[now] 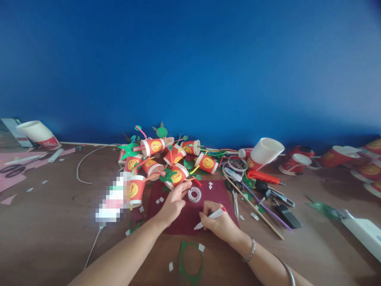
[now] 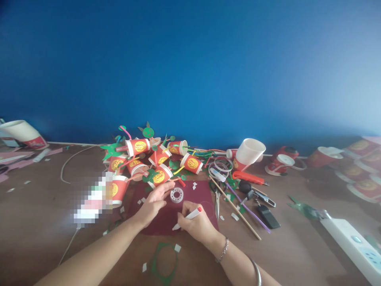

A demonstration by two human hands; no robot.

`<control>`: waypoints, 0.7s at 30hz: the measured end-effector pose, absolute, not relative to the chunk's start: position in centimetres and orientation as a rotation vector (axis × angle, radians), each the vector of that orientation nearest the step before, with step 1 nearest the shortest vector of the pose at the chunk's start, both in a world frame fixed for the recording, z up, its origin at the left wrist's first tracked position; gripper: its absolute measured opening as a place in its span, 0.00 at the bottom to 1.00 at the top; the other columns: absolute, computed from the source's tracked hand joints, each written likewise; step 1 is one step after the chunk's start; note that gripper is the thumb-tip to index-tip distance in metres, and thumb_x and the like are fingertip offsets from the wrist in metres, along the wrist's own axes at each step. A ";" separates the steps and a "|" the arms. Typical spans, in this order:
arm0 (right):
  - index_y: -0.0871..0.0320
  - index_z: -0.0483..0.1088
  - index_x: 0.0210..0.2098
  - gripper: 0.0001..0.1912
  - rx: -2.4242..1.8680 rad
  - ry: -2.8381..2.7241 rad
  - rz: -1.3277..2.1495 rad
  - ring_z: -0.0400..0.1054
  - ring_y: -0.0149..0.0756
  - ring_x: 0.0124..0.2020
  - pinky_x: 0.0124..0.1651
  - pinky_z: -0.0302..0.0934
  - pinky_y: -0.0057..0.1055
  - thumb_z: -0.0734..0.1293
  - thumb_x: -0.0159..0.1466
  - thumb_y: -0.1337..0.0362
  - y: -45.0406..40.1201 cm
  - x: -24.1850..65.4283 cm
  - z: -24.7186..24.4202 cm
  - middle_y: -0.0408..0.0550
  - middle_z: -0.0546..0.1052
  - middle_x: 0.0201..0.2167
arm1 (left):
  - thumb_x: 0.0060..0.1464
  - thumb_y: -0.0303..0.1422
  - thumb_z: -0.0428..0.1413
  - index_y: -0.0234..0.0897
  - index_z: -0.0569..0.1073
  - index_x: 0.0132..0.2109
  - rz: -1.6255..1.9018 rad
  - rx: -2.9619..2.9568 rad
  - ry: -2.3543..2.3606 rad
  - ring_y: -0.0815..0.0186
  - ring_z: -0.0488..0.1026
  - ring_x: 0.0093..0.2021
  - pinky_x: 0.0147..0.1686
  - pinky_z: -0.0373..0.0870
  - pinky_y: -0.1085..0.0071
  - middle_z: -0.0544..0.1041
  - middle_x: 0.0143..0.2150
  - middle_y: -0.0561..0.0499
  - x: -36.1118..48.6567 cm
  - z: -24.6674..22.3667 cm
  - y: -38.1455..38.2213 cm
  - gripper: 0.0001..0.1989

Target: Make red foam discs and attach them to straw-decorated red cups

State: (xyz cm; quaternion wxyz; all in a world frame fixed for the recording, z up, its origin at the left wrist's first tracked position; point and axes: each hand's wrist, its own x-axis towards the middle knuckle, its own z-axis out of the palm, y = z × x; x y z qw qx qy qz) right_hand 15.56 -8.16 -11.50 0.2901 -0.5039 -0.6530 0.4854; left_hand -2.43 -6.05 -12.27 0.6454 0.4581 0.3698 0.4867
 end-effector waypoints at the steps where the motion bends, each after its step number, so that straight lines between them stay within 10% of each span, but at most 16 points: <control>1: 0.55 0.55 0.18 0.13 -1.351 -1.738 1.285 0.58 0.26 0.14 0.18 0.49 0.22 0.63 0.55 0.65 -8.2 15.5 -11.5 0.38 0.68 0.12 | 0.36 0.17 0.49 0.38 0.69 0.54 1.108 1.038 0.844 0.53 0.58 0.63 0.64 0.46 0.53 0.68 0.59 0.46 -2.4 -12.3 -6.1 0.34; 21: 0.55 0.53 0.17 0.13 -1.375 -1.747 1.148 0.57 0.26 0.15 0.20 0.50 0.23 0.61 0.54 0.67 -8.0 15.6 -12.2 0.37 0.65 0.12 | 0.36 0.18 0.49 0.39 0.70 0.54 1.107 1.026 0.853 0.54 0.58 0.63 0.64 0.46 0.54 0.69 0.59 0.46 -2.3 -12.1 -6.1 0.34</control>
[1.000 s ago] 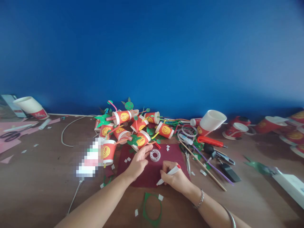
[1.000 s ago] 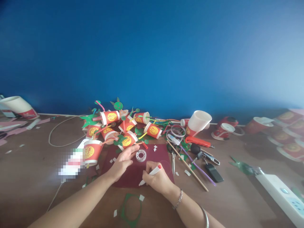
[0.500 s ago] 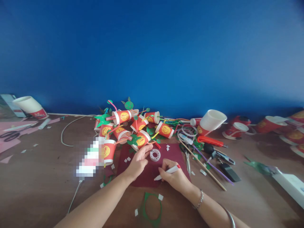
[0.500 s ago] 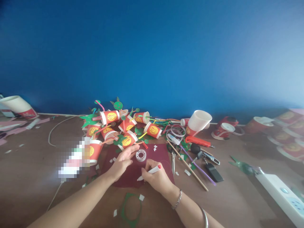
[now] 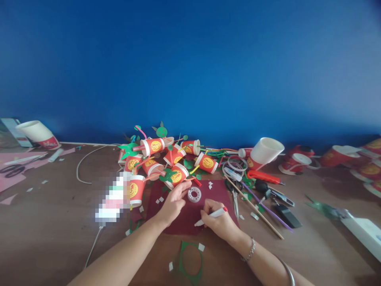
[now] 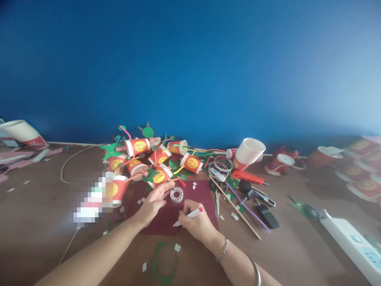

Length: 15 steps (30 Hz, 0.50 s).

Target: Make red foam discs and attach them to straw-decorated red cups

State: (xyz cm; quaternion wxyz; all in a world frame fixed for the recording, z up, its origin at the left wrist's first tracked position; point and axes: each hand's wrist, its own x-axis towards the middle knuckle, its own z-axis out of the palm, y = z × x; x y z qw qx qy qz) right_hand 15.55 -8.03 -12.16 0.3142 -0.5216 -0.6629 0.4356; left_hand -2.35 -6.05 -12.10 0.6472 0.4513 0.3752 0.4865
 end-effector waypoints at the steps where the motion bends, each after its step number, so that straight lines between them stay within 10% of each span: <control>1: 0.55 0.53 0.17 0.13 -1.368 -1.745 1.160 0.57 0.26 0.15 0.19 0.50 0.22 0.61 0.54 0.67 -8.0 15.6 -12.2 0.37 0.65 0.12 | 0.36 0.18 0.49 0.39 0.70 0.54 1.107 1.026 0.858 0.54 0.58 0.63 0.64 0.46 0.54 0.69 0.59 0.46 -2.4 -12.1 -6.1 0.34; 15: 0.56 0.57 0.19 0.12 -1.222 -1.683 1.430 0.66 0.28 0.16 0.18 0.52 0.20 0.63 0.57 0.64 -8.5 15.5 -11.5 0.40 0.70 0.13 | 0.34 0.19 0.48 0.36 0.70 0.52 1.101 0.981 0.843 0.53 0.59 0.62 0.63 0.49 0.55 0.69 0.59 0.44 -2.3 -12.3 -5.7 0.34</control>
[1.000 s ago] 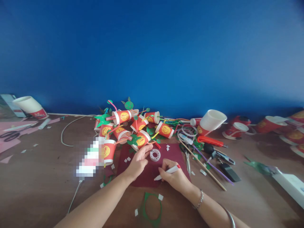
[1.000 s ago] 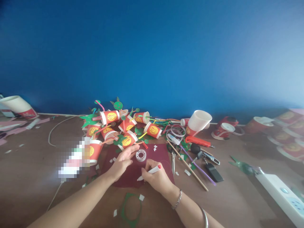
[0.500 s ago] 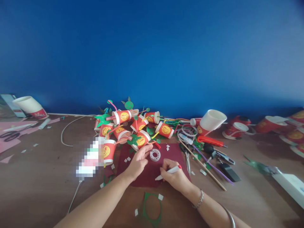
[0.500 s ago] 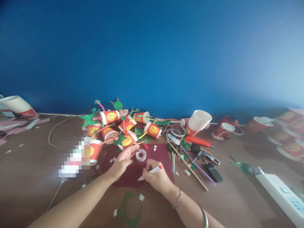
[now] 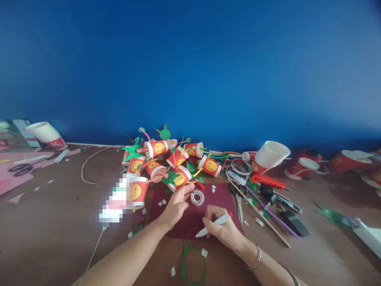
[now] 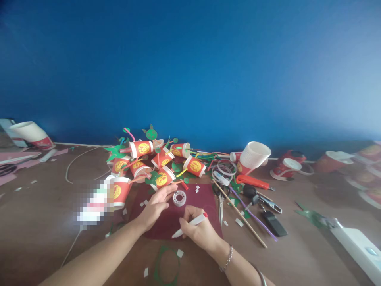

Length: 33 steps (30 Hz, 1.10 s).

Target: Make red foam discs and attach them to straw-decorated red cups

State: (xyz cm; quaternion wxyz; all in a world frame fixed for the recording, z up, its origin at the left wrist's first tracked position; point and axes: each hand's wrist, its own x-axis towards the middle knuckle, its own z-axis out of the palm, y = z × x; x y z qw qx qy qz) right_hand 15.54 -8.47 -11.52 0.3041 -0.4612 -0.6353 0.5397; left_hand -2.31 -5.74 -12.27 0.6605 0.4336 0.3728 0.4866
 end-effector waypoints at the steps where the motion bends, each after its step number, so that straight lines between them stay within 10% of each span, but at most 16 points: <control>1: 0.56 0.58 0.20 0.12 -1.211 -1.684 1.435 0.67 0.29 0.17 0.19 0.52 0.21 0.63 0.57 0.63 -8.5 15.4 -11.4 0.40 0.71 0.14 | 0.34 0.19 0.48 0.36 0.70 0.53 1.101 0.981 0.846 0.53 0.59 0.62 0.63 0.48 0.54 0.69 0.59 0.44 -2.3 -12.3 -5.7 0.33; 33: 0.55 0.59 0.21 0.14 -1.335 -1.729 1.331 0.66 0.30 0.20 0.23 0.56 0.24 0.67 0.58 0.59 -8.7 14.5 -11.6 0.40 0.72 0.17 | 0.36 0.20 0.48 0.36 0.69 0.54 1.068 0.978 0.901 0.53 0.59 0.62 0.62 0.50 0.53 0.67 0.60 0.44 -2.4 -11.9 -5.9 0.33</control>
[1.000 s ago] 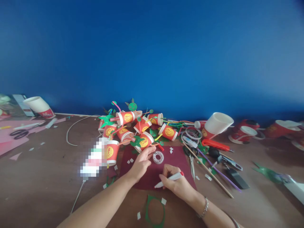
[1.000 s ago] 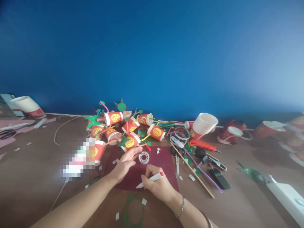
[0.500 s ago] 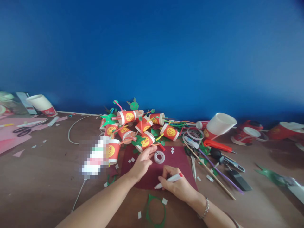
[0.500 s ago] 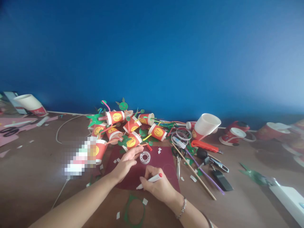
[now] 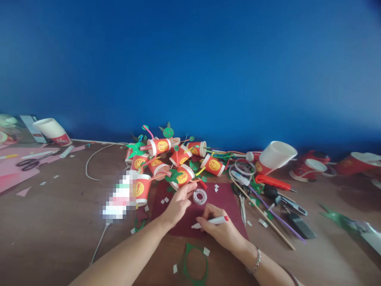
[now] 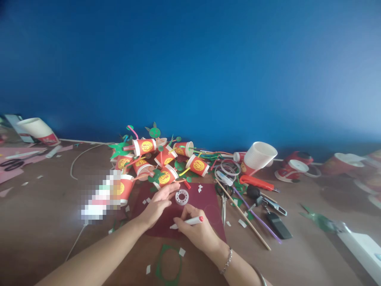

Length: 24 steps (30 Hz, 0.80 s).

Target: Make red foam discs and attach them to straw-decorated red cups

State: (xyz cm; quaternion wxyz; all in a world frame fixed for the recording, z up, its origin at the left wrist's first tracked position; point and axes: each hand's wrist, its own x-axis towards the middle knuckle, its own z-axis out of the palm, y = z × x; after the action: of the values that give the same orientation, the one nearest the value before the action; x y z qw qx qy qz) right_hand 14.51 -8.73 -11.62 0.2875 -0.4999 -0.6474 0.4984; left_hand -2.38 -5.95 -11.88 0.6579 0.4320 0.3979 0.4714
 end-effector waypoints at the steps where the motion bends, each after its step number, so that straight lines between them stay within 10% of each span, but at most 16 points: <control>1: 0.55 0.59 0.22 0.14 -1.337 -1.732 1.325 0.66 0.30 0.20 0.24 0.56 0.24 0.67 0.58 0.59 -8.7 14.5 -11.5 0.40 0.73 0.17 | 0.37 0.20 0.48 0.36 0.69 0.54 1.068 0.979 0.900 0.53 0.59 0.62 0.62 0.50 0.53 0.67 0.60 0.44 -2.4 -11.8 -6.0 0.33; 24: 0.55 0.58 0.21 0.14 -1.278 -1.687 1.410 0.69 0.31 0.20 0.23 0.57 0.24 0.65 0.58 0.60 -8.7 14.6 -11.0 0.40 0.73 0.16 | 0.40 0.20 0.49 0.37 0.70 0.54 1.107 1.004 0.870 0.54 0.60 0.62 0.62 0.51 0.55 0.69 0.59 0.44 -2.4 -12.0 -6.0 0.30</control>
State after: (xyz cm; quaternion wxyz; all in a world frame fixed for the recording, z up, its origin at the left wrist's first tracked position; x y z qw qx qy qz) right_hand 14.64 -8.69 -11.01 0.2950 -0.4801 -0.6339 0.5298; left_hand -2.35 -5.96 -12.03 0.6489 0.4416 0.3827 0.4873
